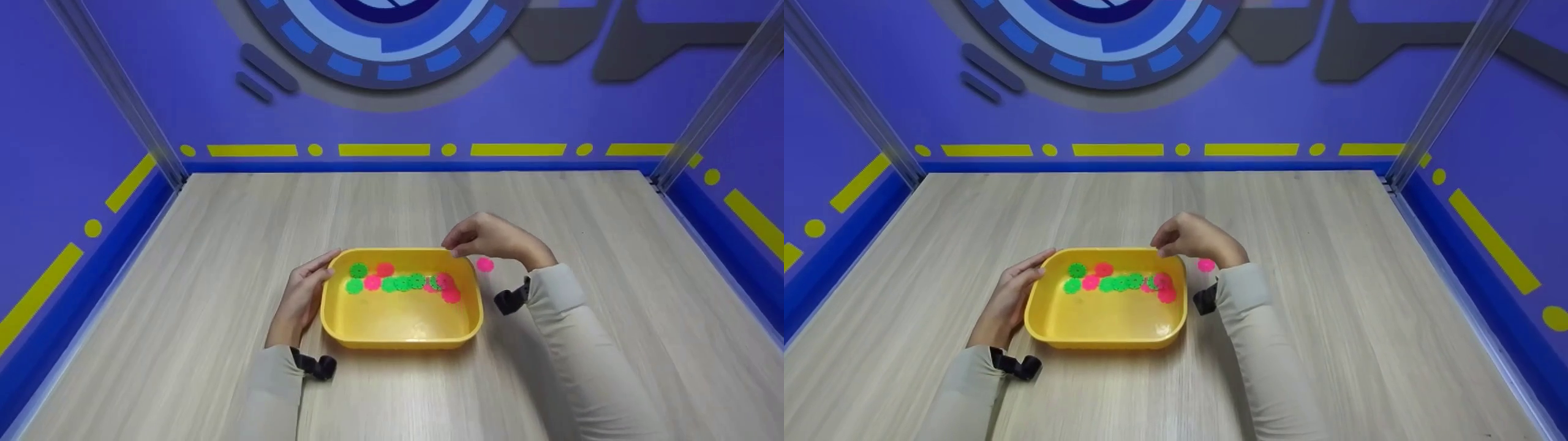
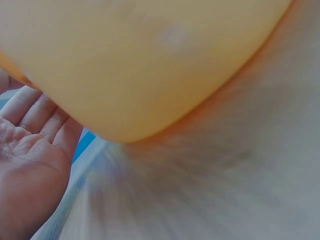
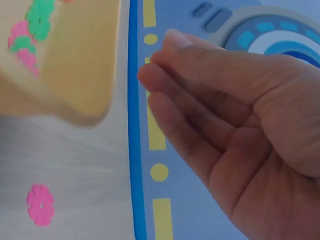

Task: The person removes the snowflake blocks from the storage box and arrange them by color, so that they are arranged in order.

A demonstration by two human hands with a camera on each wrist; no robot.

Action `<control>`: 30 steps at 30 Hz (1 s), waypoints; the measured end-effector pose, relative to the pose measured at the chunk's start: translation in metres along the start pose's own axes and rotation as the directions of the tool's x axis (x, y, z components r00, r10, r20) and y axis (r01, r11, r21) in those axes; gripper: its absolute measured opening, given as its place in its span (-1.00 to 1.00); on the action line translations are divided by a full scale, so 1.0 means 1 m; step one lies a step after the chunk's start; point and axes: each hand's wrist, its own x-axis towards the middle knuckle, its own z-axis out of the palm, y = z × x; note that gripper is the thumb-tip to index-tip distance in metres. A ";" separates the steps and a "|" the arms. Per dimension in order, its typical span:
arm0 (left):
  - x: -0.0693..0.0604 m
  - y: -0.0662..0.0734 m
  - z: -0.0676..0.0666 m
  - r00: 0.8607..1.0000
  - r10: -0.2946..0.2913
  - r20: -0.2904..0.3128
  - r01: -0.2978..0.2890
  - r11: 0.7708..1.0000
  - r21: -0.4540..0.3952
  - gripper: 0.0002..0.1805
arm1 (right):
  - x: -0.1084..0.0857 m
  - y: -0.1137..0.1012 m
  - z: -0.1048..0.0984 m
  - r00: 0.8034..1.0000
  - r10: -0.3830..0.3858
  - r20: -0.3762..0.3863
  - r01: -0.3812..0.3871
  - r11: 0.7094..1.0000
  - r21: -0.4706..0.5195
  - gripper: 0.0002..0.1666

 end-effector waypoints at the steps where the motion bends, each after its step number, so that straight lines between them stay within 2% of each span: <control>1: 0.000 0.000 0.000 1.000 -0.002 0.000 0.002 1.000 -0.004 -0.48 | 0.001 -0.002 0.002 1.000 0.005 0.018 -0.005 1.000 -0.004 -0.74; 10: 0.000 -0.001 0.000 1.000 0.004 0.006 -0.004 1.000 -0.018 -0.47 | 0.015 -0.014 0.018 0.989 0.094 0.111 -0.088 0.995 -0.052 -0.68; 19: 0.001 -0.001 0.000 1.000 0.001 0.010 0.000 1.000 -0.025 -0.48 | 0.023 -0.018 0.034 0.976 0.193 0.098 -0.183 0.978 -0.102 -0.67; 22: 0.001 0.000 -0.001 1.000 -0.004 0.012 0.005 1.000 -0.020 -0.48 | 0.024 -0.018 0.037 0.975 0.201 0.095 -0.189 0.974 -0.122 -0.67; 30: 0.000 0.001 0.000 1.000 -0.019 0.004 0.019 1.000 -0.013 -0.47 | 0.026 -0.018 0.042 0.977 0.173 0.128 -0.143 0.967 -0.211 -0.66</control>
